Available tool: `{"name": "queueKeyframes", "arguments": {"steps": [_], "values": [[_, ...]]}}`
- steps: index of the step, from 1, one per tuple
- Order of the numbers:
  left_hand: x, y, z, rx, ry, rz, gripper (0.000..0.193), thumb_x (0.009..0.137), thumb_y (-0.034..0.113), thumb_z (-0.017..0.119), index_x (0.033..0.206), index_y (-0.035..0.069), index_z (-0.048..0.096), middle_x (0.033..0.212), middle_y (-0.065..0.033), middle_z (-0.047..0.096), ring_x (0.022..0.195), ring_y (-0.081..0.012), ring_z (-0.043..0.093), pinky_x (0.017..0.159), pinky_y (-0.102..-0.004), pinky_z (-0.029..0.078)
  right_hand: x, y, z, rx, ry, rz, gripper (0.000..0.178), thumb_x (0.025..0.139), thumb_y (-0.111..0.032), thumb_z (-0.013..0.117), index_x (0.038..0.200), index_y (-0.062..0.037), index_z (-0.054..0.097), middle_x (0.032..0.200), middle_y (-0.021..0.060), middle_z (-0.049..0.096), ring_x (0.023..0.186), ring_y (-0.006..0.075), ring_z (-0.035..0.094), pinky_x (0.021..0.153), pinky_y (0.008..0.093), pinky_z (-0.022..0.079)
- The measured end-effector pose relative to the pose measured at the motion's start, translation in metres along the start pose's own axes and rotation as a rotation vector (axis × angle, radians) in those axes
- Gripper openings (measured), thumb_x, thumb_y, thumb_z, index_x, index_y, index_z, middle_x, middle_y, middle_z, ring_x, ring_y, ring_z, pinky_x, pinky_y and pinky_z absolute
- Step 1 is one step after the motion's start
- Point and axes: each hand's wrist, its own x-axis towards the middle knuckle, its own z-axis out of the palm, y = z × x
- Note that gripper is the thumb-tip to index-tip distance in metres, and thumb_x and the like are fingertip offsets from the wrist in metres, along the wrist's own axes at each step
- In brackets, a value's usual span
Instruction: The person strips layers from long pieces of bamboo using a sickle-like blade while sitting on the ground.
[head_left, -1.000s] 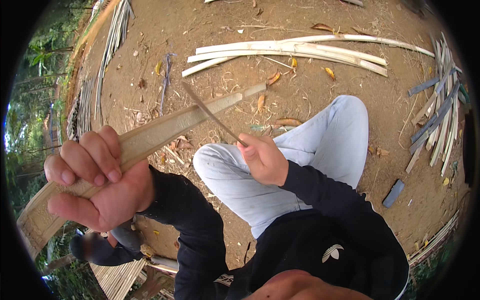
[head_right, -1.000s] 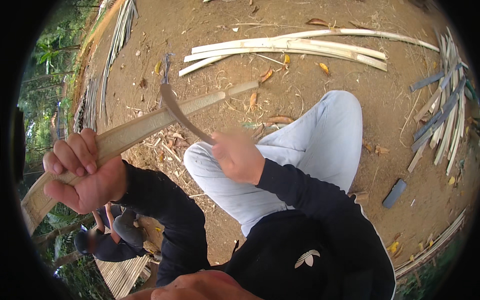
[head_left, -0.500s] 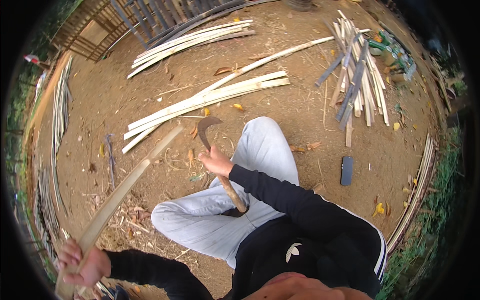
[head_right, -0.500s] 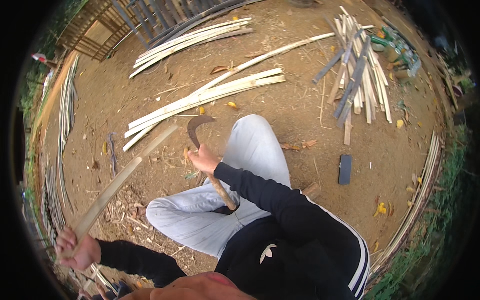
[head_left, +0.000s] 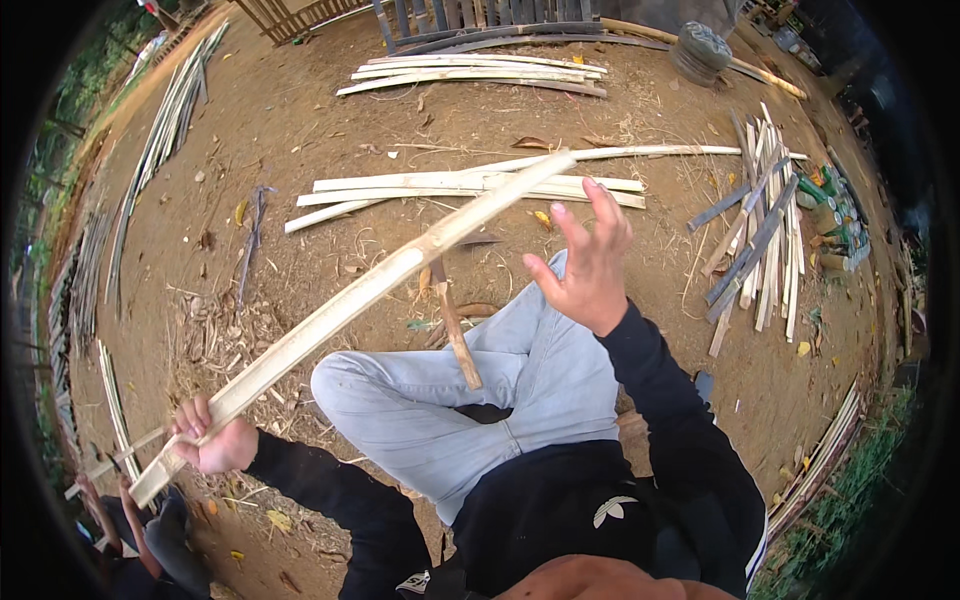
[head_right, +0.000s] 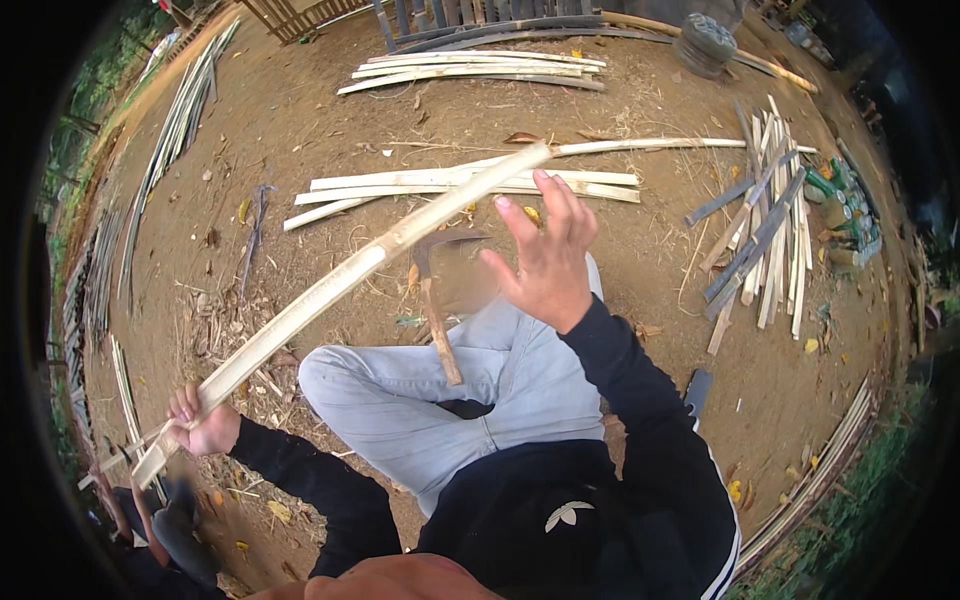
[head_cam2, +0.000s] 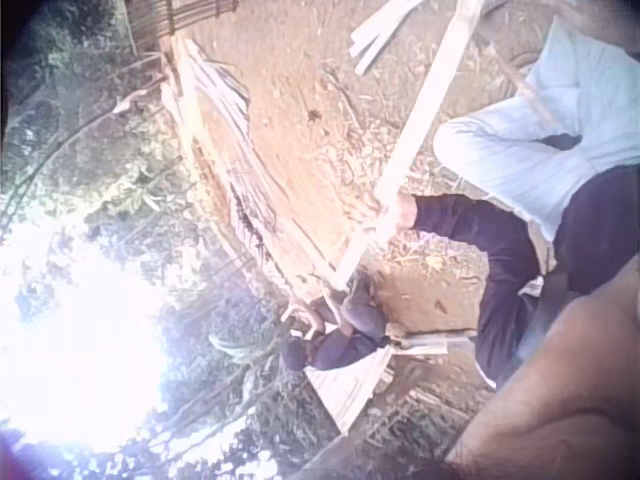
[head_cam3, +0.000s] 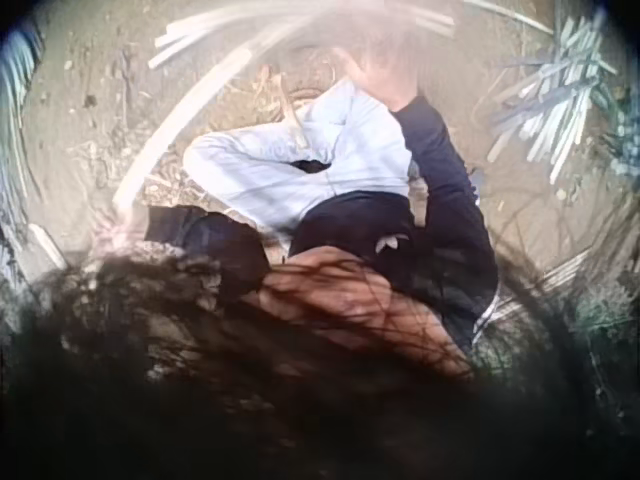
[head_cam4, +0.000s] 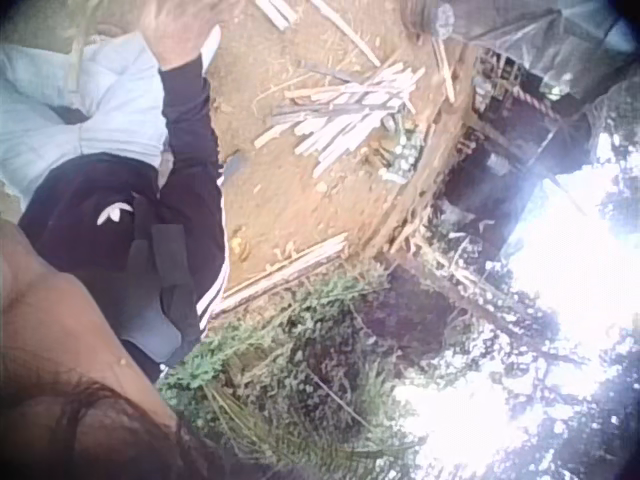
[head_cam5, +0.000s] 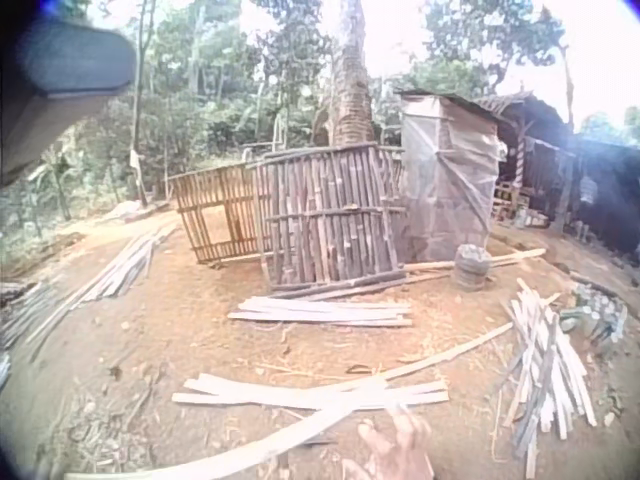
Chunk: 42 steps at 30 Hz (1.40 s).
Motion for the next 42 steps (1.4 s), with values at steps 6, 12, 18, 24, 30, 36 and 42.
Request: {"name": "queueKeyframes", "arguments": {"steps": [6,12,18,24,30,36,42], "values": [[-0.01,-0.06,-0.052,-0.12,0.18,-0.347,0.027,0.093,0.031,0.047,0.082,0.007,0.042,0.061,0.0009,0.036,0.047,-0.0112,0.034,0.046,-0.0255,0.03,-0.03,0.035,-0.045,-0.136,-0.809,-0.032,0.061,0.075,-0.04,0.071,0.128,-0.0197,0.049,0.123,0.0029,0.05,0.117,0.0201,0.046,0.099,0.0541,0.024],[-0.04,-0.114,-0.06,0.246,0.076,-0.887,0.046,0.094,0.045,0.051,0.121,0.009,0.045,0.131,-0.0159,0.047,0.123,-0.0296,0.044,0.096,-0.0452,0.041,-0.126,0.103,-0.1,-0.062,-0.863,0.315,0.037,0.077,-0.042,0.068,0.1,-0.0138,0.062,0.073,0.012,0.063,0.073,0.033,0.063,0.068,0.0428,0.048],[-0.074,-0.158,-0.089,0.504,-0.089,-1.241,0.049,0.095,0.051,0.046,0.13,0.016,0.043,0.139,-0.0137,0.043,0.125,-0.0262,0.044,0.094,-0.0418,0.041,-0.24,0.117,-0.147,-0.357,-0.694,1.166,0.045,0.083,-0.052,0.062,0.093,-0.0079,0.066,0.08,0.0181,0.067,0.08,0.0375,0.064,0.069,0.0462,0.05],[-0.072,-0.159,-0.088,0.717,-0.05,-1.216,0.05,0.096,0.051,0.044,0.128,0.013,0.047,0.131,-0.0088,0.051,0.113,-0.0207,0.052,0.086,-0.0344,0.045,-0.314,0.155,-0.162,-0.62,-0.307,1.577,0.051,0.083,-0.052,0.06,0.094,-0.0016,0.066,0.087,0.0231,0.066,0.086,0.0399,0.064,0.075,0.0479,0.05],[-0.074,-0.161,-0.092,0.762,-0.024,-1.225,0.05,0.095,0.052,0.044,0.126,0.013,0.049,0.13,-0.0074,0.052,0.112,-0.0186,0.052,0.085,-0.0327,0.044,-0.29,0.262,-0.2,-0.804,-0.109,1.563,0.051,0.081,-0.05,0.063,0.094,-0.001,0.066,0.09,0.0236,0.067,0.088,0.0403,0.065,0.079,0.0464,0.05],[-0.067,-0.155,-0.101,0.854,0.021,-1.202,0.049,0.095,0.051,0.044,0.125,0.013,0.049,0.128,-0.007,0.053,0.109,-0.0179,0.053,0.086,-0.0324,0.043,-0.226,0.345,-0.165,-1.014,-0.149,1.4,0.054,0.081,-0.049,0.063,0.12,-0.013,0.057,0.126,0.0177,0.052,0.123,0.0358,0.042,0.097,0.0517,0.038],[-0.077,-0.179,-0.106,0.902,0.013,-1.243,0.044,0.096,0.049,0.045,0.119,0.012,0.051,0.119,-0.0045,0.057,0.103,-0.0157,0.055,0.084,-0.0319,0.043,-0.212,0.372,-0.025,-0.436,-0.426,1.064,0.038,0.082,-0.037,0.063,0.11,-0.0107,0.062,0.12,0.0183,0.053,0.115,0.0333,0.048,0.096,0.0471,0.039]]}}
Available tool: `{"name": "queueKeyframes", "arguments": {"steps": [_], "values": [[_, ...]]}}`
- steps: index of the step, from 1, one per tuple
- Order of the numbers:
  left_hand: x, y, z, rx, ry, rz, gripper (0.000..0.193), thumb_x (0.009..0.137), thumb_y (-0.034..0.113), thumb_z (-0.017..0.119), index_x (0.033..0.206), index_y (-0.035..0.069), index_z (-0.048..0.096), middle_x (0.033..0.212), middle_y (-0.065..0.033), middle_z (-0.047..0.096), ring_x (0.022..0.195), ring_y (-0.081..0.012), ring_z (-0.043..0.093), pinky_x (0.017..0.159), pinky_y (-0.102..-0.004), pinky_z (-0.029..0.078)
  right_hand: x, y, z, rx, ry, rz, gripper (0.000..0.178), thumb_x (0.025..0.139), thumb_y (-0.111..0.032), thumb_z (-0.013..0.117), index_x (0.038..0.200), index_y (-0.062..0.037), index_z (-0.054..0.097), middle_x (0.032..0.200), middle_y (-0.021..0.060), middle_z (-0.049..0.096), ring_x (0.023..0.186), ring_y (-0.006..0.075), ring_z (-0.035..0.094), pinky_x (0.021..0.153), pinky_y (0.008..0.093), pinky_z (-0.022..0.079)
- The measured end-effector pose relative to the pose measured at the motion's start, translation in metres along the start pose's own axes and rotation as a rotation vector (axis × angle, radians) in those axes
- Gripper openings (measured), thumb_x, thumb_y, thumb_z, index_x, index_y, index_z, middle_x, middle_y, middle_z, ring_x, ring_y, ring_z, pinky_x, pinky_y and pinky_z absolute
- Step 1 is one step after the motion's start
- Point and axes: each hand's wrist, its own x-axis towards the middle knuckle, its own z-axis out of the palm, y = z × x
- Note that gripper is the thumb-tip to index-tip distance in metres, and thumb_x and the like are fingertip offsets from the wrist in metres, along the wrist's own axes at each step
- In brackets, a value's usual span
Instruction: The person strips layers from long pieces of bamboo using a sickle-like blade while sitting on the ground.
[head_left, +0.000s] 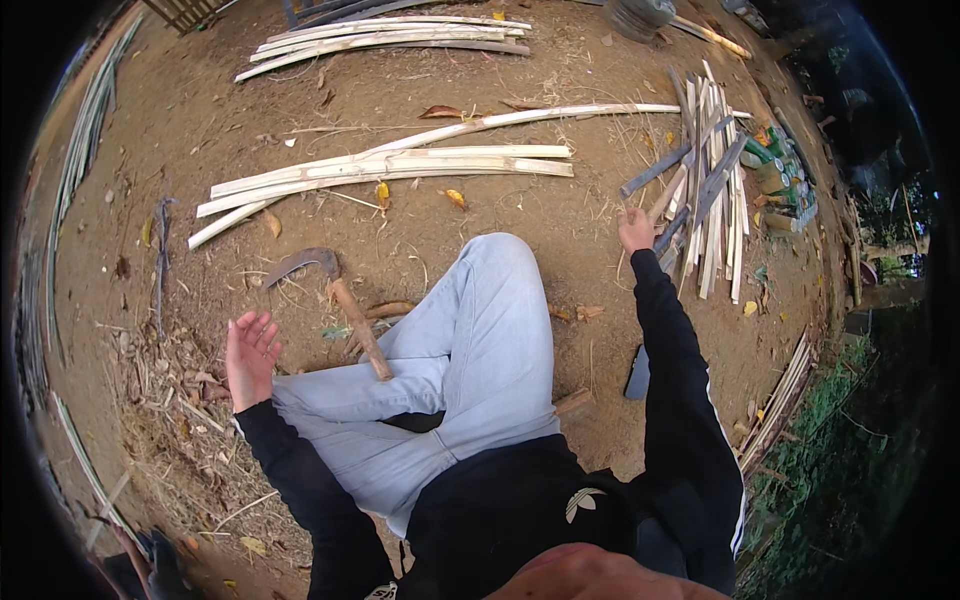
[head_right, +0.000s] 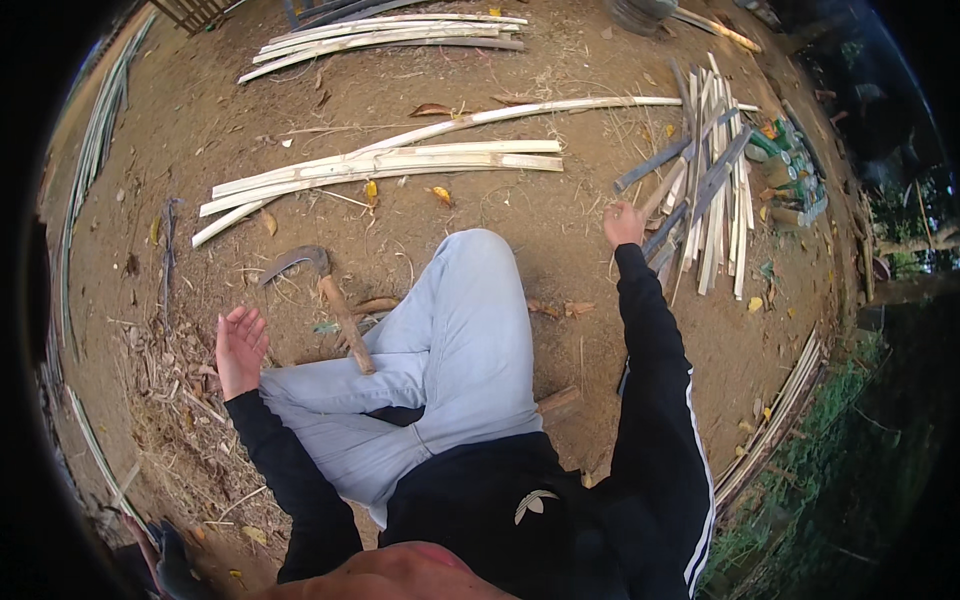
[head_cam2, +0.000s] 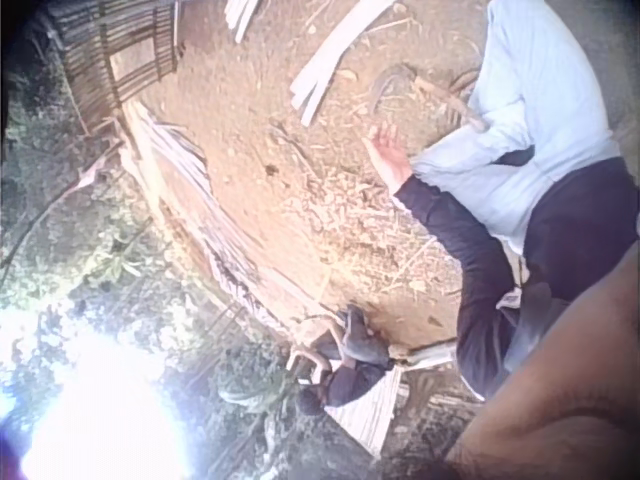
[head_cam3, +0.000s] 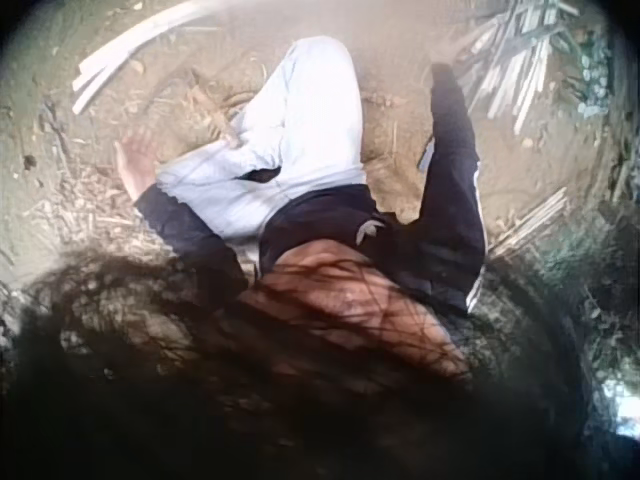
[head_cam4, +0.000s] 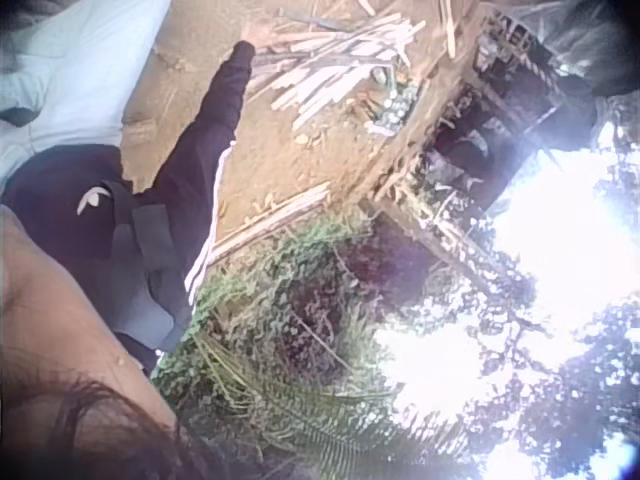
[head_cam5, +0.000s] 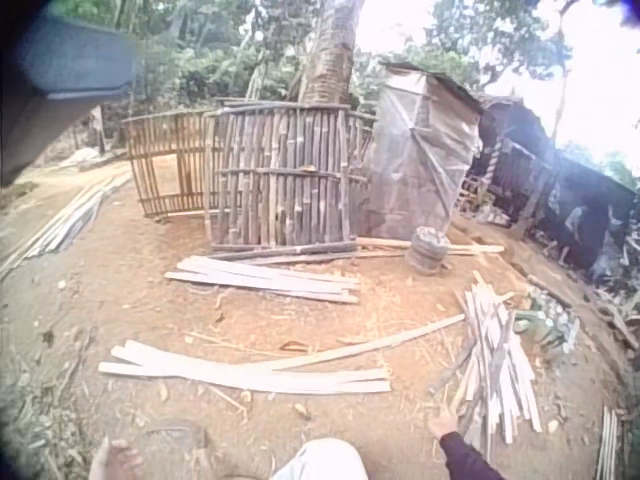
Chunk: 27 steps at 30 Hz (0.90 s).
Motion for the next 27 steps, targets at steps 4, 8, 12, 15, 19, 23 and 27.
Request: {"name": "queueKeyframes", "arguments": {"steps": [4,8,12,15,19,23,27], "values": [[-0.007,0.007,-0.017,0.063,0.148,0.001,0.04,0.096,0.046,0.046,0.114,0.012,0.053,0.111,-0.0035,0.06,0.099,-0.0144,0.057,0.082,-0.0311,0.043,-0.031,-0.191,0.065,-0.008,-0.236,-0.59,0.032,0.083,-0.031,0.062,0.107,-0.0094,0.063,0.111,0.0134,0.056,0.112,0.0324,0.051,0.092,0.0461,0.043],[0.003,-0.003,-0.022,0.137,0.227,-0.016,0.037,0.096,0.044,0.047,0.112,0.012,0.055,0.108,-0.0029,0.06,0.098,-0.014,0.057,0.08,-0.0309,0.043,-0.026,-0.311,0.11,-0.019,-0.404,-0.897,0.038,0.083,-0.029,0.062,0.115,-0.0087,0.059,0.114,0.0125,0.055,0.113,0.0326,0.051,0.092,0.0476,0.044],[0.016,-0.002,0.002,0.139,0.232,-0.012,0.034,0.096,0.04,0.048,0.112,0.011,0.056,0.107,-0.0041,0.062,0.096,-0.0148,0.058,0.08,-0.0305,0.043,-0.002,-0.335,0.167,-0.033,-0.268,-0.747,0.047,0.084,-0.028,0.06,0.125,-0.0081,0.051,0.115,0.013,0.055,0.114,0.033,0.051,0.092,0.0528,0.042],[0.01,0.002,-0.01,0.169,0.303,-0.032,0.035,0.096,0.04,0.048,0.112,0.01,0.056,0.106,-0.0037,0.062,0.096,-0.0144,0.058,0.081,-0.0304,0.043,-0.044,-0.365,0.167,-0.245,-0.325,-0.724,0.048,0.083,-0.025,0.064,0.127,-0.0132,0.049,0.116,0.0129,0.054,0.113,0.0304,0.052,0.09,0.0563,0.04],[0.022,0.001,-0.002,0.224,0.244,-0.056,0.03,0.098,0.036,0.046,0.11,0.01,0.055,0.105,-0.0036,0.061,0.095,-0.0133,0.058,0.079,-0.0291,0.044,-0.039,-0.361,0.149,-0.49,-0.354,-0.815,0.034,0.079,-0.022,0.068,0.11,-0.0162,0.056,0.113,0.0067,0.053,0.111,0.0255,0.051,0.082,0.0546,0.042],[0.029,0.0,0.003,0.264,0.193,-0.064,0.031,0.098,0.037,0.046,0.111,0.01,0.055,0.105,-0.0031,0.061,0.095,-0.0128,0.058,0.079,-0.0287,0.044,-0.04,-0.361,0.13,-0.213,0.009,-0.792,0.02,0.078,-0.015,0.065,0.096,-0.0143,0.058,0.102,0.0046,0.053,0.099,0.0279,0.056,0.077,0.0503,0.044],[0.031,-0.001,0.013,0.279,0.137,-0.02,0.032,0.098,0.037,0.047,0.113,0.01,0.054,0.107,-0.0031,0.06,0.096,-0.0126,0.057,0.079,-0.0281,0.044,-0.033,-0.348,0.095,0.124,0.044,-0.87,0.018,0.079,-0.011,0.063,0.097,-0.0088,0.059,0.092,0.0106,0.054,0.08,0.033,0.058,0.069,0.0426,0.047]]}}
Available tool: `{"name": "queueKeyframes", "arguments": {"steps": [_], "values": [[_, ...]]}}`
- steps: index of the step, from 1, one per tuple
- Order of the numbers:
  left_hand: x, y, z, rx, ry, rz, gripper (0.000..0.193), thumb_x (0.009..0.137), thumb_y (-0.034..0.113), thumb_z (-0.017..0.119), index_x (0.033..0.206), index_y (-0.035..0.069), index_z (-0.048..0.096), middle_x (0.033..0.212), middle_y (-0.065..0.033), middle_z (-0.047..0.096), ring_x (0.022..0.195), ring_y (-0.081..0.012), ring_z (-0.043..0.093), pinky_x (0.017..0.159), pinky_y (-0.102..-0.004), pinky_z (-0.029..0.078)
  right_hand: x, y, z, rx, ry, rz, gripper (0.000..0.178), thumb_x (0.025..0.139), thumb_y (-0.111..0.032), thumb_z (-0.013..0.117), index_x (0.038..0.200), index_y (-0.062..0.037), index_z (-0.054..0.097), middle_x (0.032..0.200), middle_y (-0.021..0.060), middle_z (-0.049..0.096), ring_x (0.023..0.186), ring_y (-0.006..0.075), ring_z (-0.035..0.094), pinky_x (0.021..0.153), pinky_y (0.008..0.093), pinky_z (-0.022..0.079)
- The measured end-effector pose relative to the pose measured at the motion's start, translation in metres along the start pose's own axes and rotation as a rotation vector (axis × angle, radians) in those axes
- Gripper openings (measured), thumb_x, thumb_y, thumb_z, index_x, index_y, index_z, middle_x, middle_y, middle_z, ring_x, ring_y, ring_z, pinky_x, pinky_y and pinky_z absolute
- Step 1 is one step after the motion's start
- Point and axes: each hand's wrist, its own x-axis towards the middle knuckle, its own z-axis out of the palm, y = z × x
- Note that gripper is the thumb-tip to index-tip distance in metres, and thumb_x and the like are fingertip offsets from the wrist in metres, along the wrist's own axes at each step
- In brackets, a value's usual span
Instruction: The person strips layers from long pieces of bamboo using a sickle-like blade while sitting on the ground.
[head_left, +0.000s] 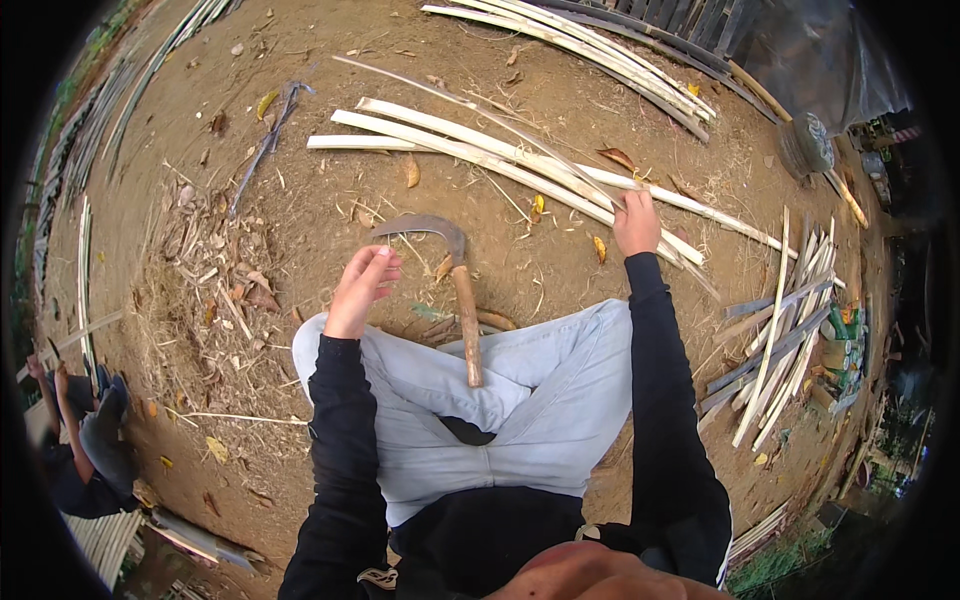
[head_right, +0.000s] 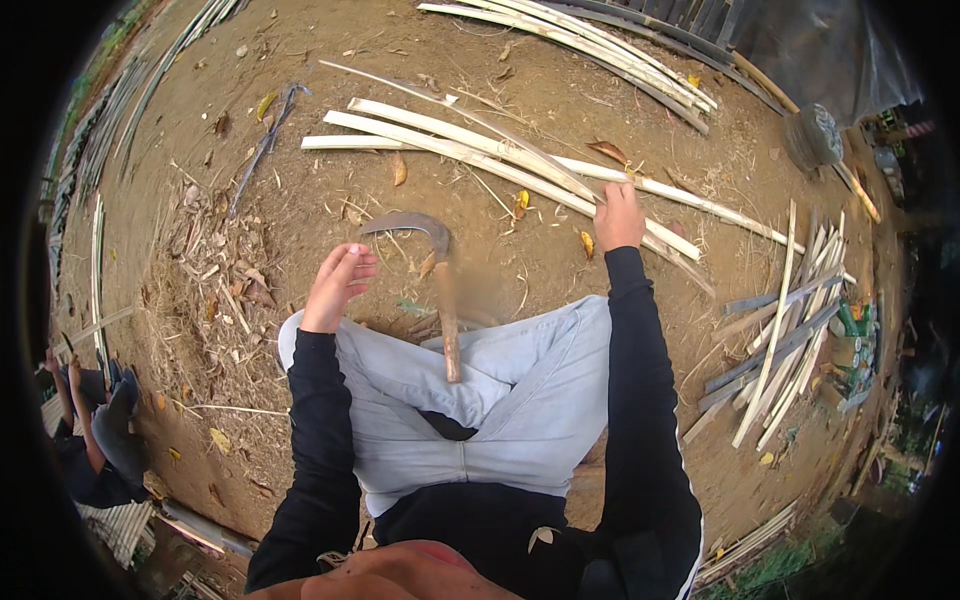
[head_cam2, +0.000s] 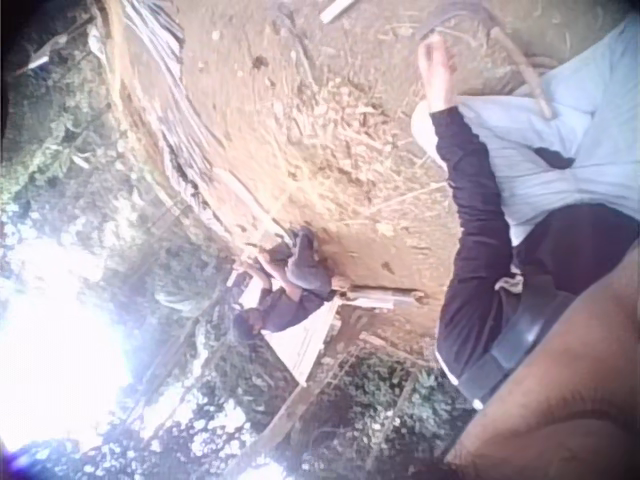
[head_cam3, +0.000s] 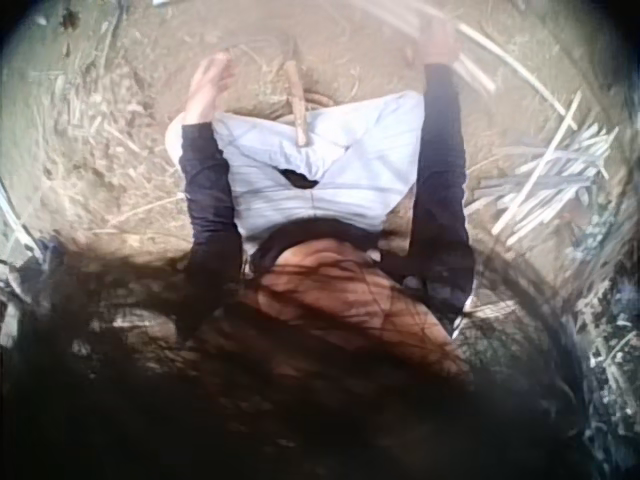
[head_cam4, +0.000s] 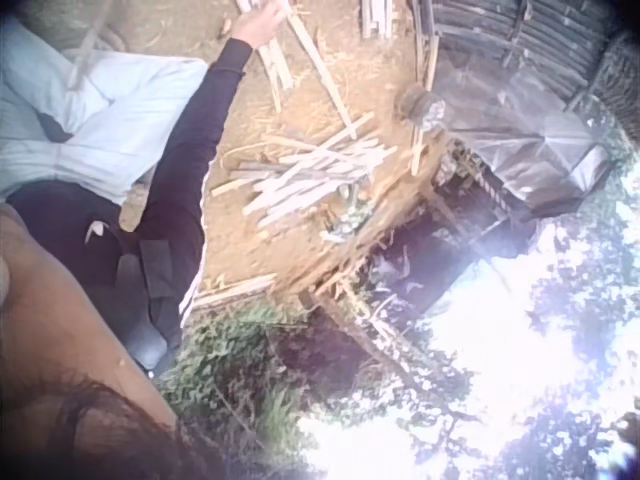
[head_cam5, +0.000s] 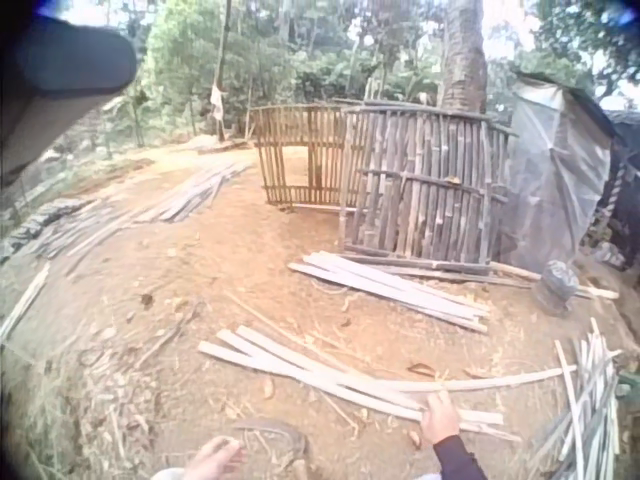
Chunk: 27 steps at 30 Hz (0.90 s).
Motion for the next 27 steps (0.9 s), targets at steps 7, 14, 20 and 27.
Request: {"name": "queueKeyframes", "arguments": {"steps": [7,14,20,27], "values": [[-0.02,-0.003,-0.006,-0.266,-0.212,0.285,0.054,0.091,0.038,0.061,0.132,0.008,0.042,0.122,-0.0096,0.055,0.107,-0.0183,0.057,0.086,-0.0331,0.049,-0.018,-0.143,-0.103,0.667,-0.233,0.076,0.025,0.084,-0.02,0.066,0.097,0.0012,0.062,0.082,0.0156,0.063,0.076,0.0234,0.062,0.068,0.0367,0.047],[-0.051,-0.002,0.001,-0.604,-0.359,0.666,0.08,0.079,0.037,0.075,0.136,-0.001,0.034,0.126,-0.0207,0.053,0.118,-0.0318,0.054,0.085,-0.0416,0.056,-0.067,-0.231,-0.172,1.1,-0.99,0.027,0.033,0.089,-0.017,0.064,0.116,-0.003,0.05,0.097,0.0042,0.057,0.07,0.0053,0.053,0.052,0.019,0.047],[-0.074,0.001,-0.016,-0.537,-0.343,0.565,0.053,0.089,0.019,0.064,0.131,-0.003,0.042,0.12,-0.0217,0.058,0.105,-0.0259,0.062,0.079,-0.0344,0.058,-0.1,-0.227,-0.156,0.819,-0.862,-0.14,0.039,0.087,-0.022,0.065,0.119,-0.0048,0.052,0.1,0.0094,0.06,0.076,0.018,0.06,0.063,0.0321,0.05],[-0.077,-0.004,-0.014,-0.46,-0.22,0.504,0.036,0.089,0.01,0.061,0.12,-0.005,0.051,0.108,-0.0142,0.063,0.092,-0.0176,0.065,0.075,-0.0289,0.058,-0.099,-0.257,-0.153,0.382,-0.284,-0.504,0.051,0.08,-0.027,0.07,0.123,-0.0077,0.052,0.1,0.0123,0.059,0.095,0.0311,0.058,0.081,0.0401,0.045]]}}
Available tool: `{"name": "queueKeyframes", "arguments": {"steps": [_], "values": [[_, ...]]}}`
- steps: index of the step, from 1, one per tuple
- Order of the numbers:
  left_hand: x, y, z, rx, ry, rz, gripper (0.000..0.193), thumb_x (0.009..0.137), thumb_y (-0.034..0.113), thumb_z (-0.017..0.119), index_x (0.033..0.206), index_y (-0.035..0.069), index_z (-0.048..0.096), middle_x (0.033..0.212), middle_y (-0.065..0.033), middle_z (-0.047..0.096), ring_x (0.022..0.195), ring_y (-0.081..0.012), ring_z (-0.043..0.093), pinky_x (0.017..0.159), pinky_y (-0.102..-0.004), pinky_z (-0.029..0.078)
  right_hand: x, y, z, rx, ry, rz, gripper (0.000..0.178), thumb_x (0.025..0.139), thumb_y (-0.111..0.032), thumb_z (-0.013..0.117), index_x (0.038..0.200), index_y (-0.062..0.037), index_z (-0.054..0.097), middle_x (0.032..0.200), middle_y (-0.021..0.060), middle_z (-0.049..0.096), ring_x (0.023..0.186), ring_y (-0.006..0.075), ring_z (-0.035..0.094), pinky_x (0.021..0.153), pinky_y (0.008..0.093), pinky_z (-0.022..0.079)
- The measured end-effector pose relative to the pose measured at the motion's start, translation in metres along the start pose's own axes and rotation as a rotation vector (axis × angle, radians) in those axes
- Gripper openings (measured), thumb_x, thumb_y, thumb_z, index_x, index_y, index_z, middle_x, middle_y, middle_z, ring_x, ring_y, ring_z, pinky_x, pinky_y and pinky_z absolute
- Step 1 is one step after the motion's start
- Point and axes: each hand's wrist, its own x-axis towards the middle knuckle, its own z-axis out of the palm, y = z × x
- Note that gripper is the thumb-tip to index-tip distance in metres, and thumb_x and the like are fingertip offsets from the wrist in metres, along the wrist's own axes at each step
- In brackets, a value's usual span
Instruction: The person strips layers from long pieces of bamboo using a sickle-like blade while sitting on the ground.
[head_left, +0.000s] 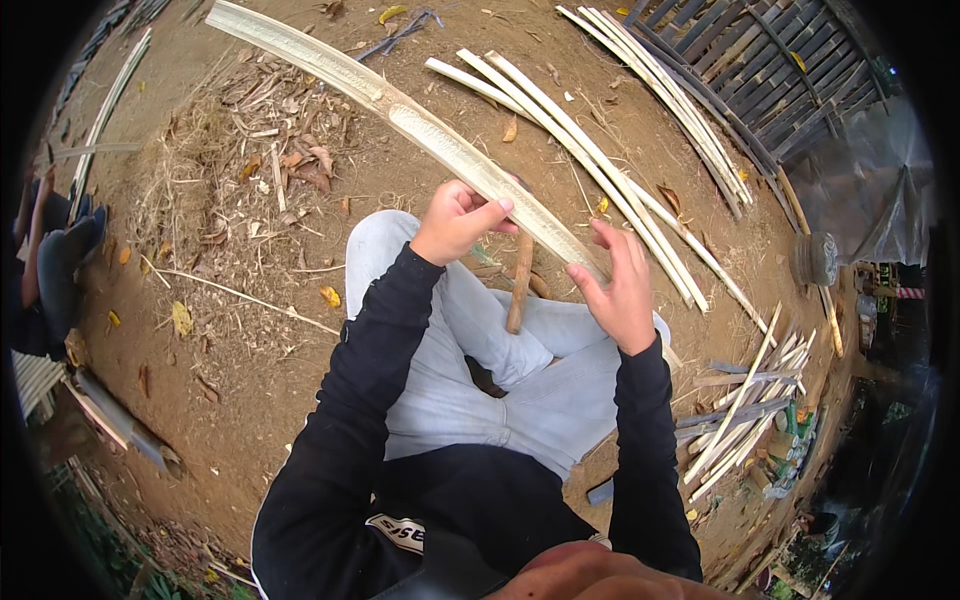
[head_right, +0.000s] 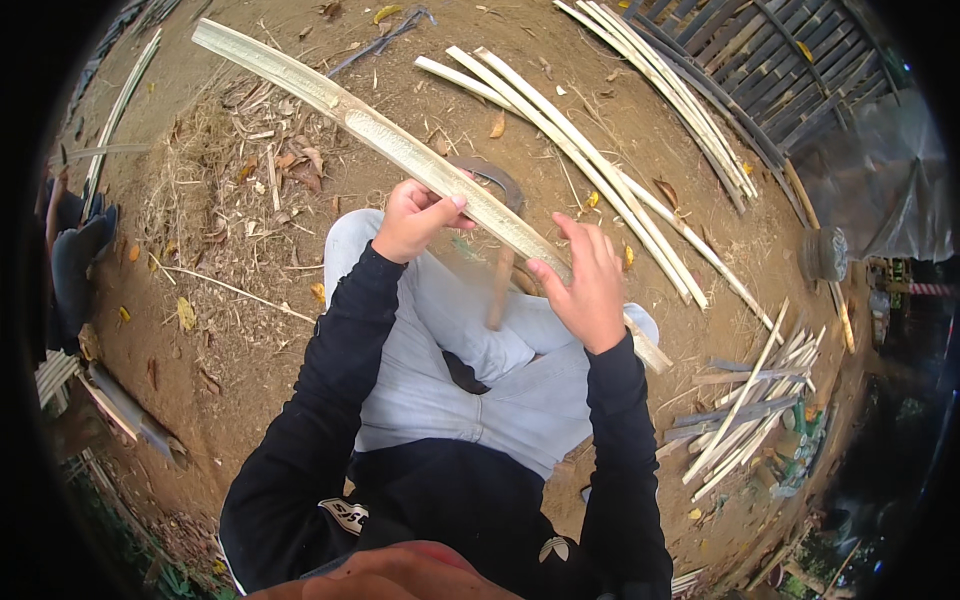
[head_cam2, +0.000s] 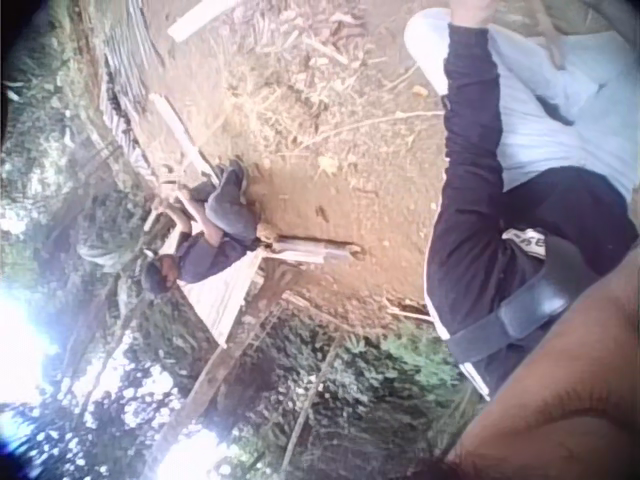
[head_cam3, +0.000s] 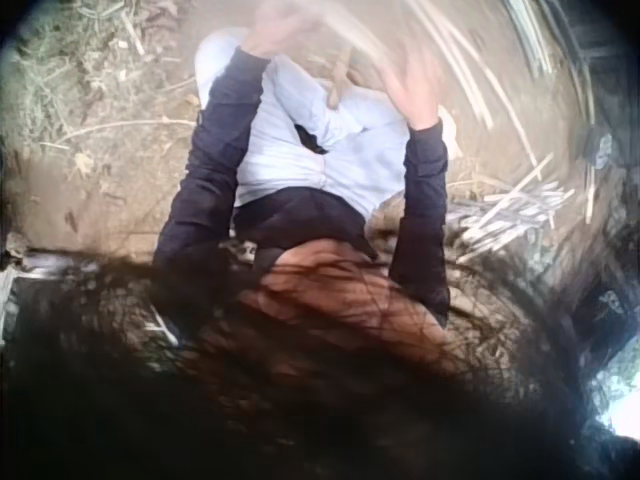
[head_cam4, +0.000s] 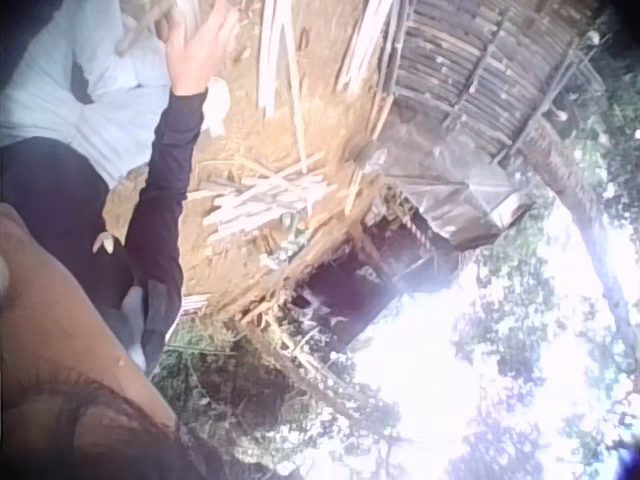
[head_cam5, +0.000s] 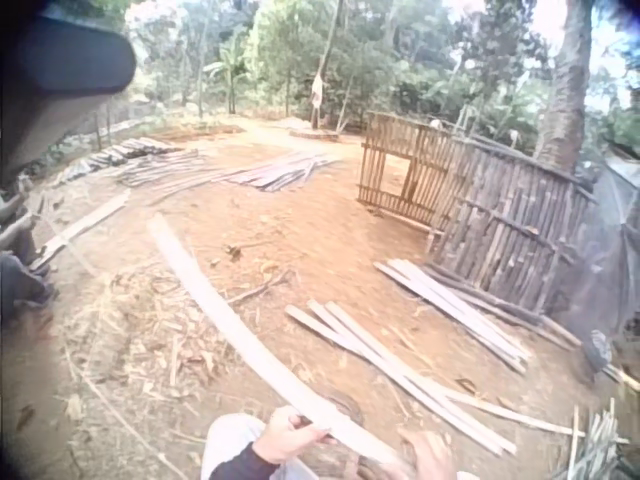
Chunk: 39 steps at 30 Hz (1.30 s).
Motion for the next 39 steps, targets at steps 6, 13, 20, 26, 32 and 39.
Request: {"name": "queueKeyframes", "arguments": {"steps": [6,13,20,26,32,39], "values": [[0.004,-0.009,0.005,-0.022,-0.066,0.033,0.041,0.09,0.01,0.06,0.126,-0.002,0.046,0.111,-0.0165,0.063,0.095,-0.0198,0.065,0.077,-0.0305,0.058,0.01,-0.019,0.011,0.182,-0.125,0.088,0.049,0.079,-0.026,0.069,0.121,-0.0063,0.054,0.105,0.0175,0.064,0.094,0.0361,0.063,0.078,0.041,0.05],[0.006,-0.014,0.013,-0.034,-0.216,-0.214,0.047,0.091,0.016,0.061,0.131,0.0,0.042,0.11,-0.0156,0.064,0.1,-0.0224,0.065,0.081,-0.0327,0.057,-0.011,-0.006,-0.007,0.198,-0.118,0.141,0.043,0.083,-0.033,0.067,0.116,-0.0074,0.06,0.096,0.0196,0.066,0.088,0.0365,0.065,0.073,0.0402,0.051],[0.008,-0.019,0.039,-0.286,-0.248,0.0,0.059,0.093,0.033,0.058,0.138,0.004,0.033,0.121,-0.0178,0.058,0.117,-0.03,0.055,0.099,-0.045,0.045,-0.024,0.013,-0.015,0.09,-0.069,0.134,0.044,0.08,-0.042,0.068,0.11,-0.0093,0.063,0.084,0.0145,0.066,0.078,0.0331,0.063,0.066,0.0396,0.047],[0.038,0.045,0.041,-0.7,-0.092,0.417,0.032,0.095,0.041,0.049,0.088,0.011,0.054,0.065,0.0009,0.045,0.059,-0.0121,0.047,0.072,-0.0339,0.045,-0.016,-0.009,-0.018,-0.232,0.412,-0.008,0.028,0.08,-0.019,0.069,0.105,-0.0073,0.063,0.077,0.0062,0.049,0.07,0.0228,0.049,0.065,0.0326,0.041],[0.045,0.132,0.04,-0.568,-0.283,0.582,0.03,0.088,0.041,0.06,0.082,0.013,0.055,0.061,0.0035,0.039,0.051,-0.0091,0.039,0.058,-0.0271,0.04,-0.062,0.007,0.101,0.651,0.13,0.63,0.022,0.083,-0.017,0.063,0.099,-0.0027,0.059,0.091,0.0121,0.06,0.088,0.0253,0.059,0.081,0.0363,0.045],[0.072,0.141,0.095,-0.203,-0.442,0.594,0.049,0.087,0.061,0.053,0.086,0.012,0.056,0.063,0.0034,0.042,0.051,-0.008,0.039,0.052,-0.0251,0.039,-0.054,0.083,0.216,0.803,-0.033,0.933,0.04,0.091,-0.034,0.059,0.111,-0.0012,0.05,0.087,0.0089,0.057,0.081,0.0174,0.056,0.073,0.0327,0.047]]}}
